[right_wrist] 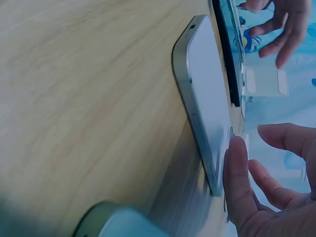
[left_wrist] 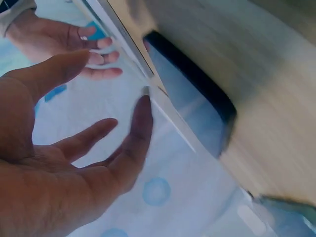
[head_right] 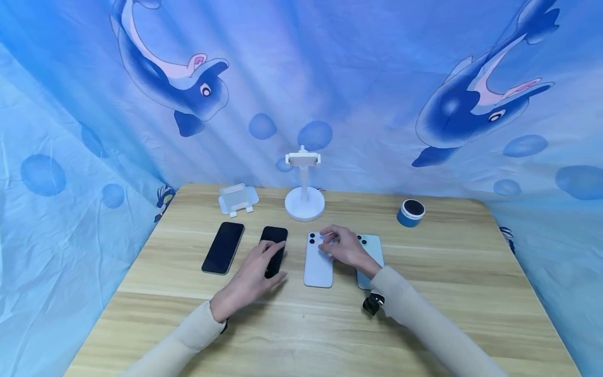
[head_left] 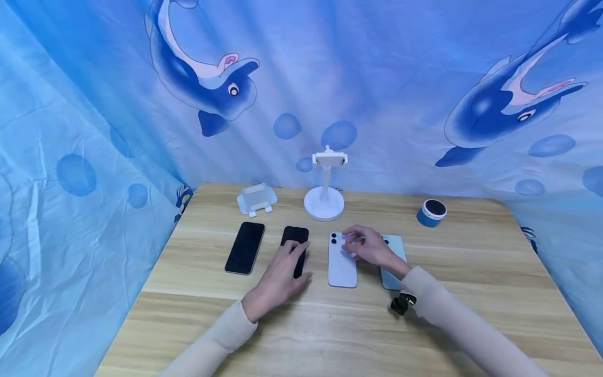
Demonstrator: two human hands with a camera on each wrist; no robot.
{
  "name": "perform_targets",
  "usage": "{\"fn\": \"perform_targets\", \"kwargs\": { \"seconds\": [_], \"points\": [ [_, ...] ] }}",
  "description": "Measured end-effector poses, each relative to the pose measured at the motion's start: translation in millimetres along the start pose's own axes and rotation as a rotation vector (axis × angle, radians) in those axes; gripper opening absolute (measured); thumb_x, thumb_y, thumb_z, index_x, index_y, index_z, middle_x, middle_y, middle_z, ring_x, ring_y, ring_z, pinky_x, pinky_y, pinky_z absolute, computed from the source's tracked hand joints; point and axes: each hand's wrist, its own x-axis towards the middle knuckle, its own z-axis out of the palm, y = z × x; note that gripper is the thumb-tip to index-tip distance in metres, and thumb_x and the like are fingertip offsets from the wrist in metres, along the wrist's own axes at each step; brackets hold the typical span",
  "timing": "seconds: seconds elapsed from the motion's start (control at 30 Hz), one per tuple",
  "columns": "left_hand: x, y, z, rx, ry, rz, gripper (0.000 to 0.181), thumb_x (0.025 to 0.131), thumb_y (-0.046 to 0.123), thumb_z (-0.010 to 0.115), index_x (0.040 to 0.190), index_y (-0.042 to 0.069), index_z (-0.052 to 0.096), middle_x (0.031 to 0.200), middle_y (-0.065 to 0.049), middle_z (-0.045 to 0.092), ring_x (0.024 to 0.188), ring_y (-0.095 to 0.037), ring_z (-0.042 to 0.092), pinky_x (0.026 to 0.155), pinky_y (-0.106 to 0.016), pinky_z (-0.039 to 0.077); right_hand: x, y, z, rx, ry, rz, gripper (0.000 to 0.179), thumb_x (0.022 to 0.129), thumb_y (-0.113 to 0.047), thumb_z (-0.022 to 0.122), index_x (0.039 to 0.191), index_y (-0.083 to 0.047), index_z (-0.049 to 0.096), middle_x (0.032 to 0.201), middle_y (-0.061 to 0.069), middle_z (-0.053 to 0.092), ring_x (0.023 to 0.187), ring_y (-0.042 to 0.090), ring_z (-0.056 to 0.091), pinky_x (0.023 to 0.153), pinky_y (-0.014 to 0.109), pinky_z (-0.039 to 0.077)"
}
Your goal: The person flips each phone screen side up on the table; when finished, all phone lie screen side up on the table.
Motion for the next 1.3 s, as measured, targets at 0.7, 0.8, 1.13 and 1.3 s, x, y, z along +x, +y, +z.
{"fn": "perform_targets", "kwargs": {
  "seconds": [0.7,0.8,1.13,1.3],
  "points": [
    [8.5,32.2,29.2,0.111,-0.295,0.161,0.064,0.099,0.037,0.071,0.156,0.019,0.049,0.157,-0.014,0.047,0.138,-0.029,0.05,0.111,-0.046,0.051,3.3,12,-8,-0.026,0.045,0.063,0.047,0.095,-0.014,0.073,0.14,-0.007,0.059,0.125,0.018,0.061,0.093,0.02,0.067,0.077,0.032,0.062],
    [9.0,36.2,33.8,0.135,-0.31,0.154,0.062,0.1,0.037,0.07,0.156,0.021,0.049,0.163,-0.015,0.042,0.14,-0.032,0.048,0.113,-0.049,0.049,4.6,14,-9,-0.043,0.053,0.077,0.048,0.095,-0.016,0.074,0.14,-0.008,0.059,0.126,0.018,0.061,0.09,0.02,0.067,0.076,0.031,0.061],
    [16.2,49.7,48.8,0.261,-0.292,0.184,0.061,0.099,0.038,0.071,0.154,0.02,0.052,0.164,-0.015,0.041,0.134,-0.033,0.05,0.109,-0.042,0.051,8.8,17,-11,-0.061,0.075,0.086,0.046,0.094,-0.016,0.075,0.137,-0.008,0.061,0.128,0.018,0.062,0.088,0.019,0.067,0.075,0.03,0.059],
    [18.1,54.1,51.5,0.328,-0.288,0.209,0.061,0.098,0.04,0.072,0.152,0.018,0.055,0.161,-0.017,0.046,0.131,-0.036,0.053,0.107,-0.042,0.052,11.0,16,-10,-0.068,0.078,0.085,0.047,0.093,-0.015,0.075,0.137,-0.007,0.061,0.128,0.018,0.062,0.088,0.019,0.067,0.074,0.03,0.059]
  ]
}}
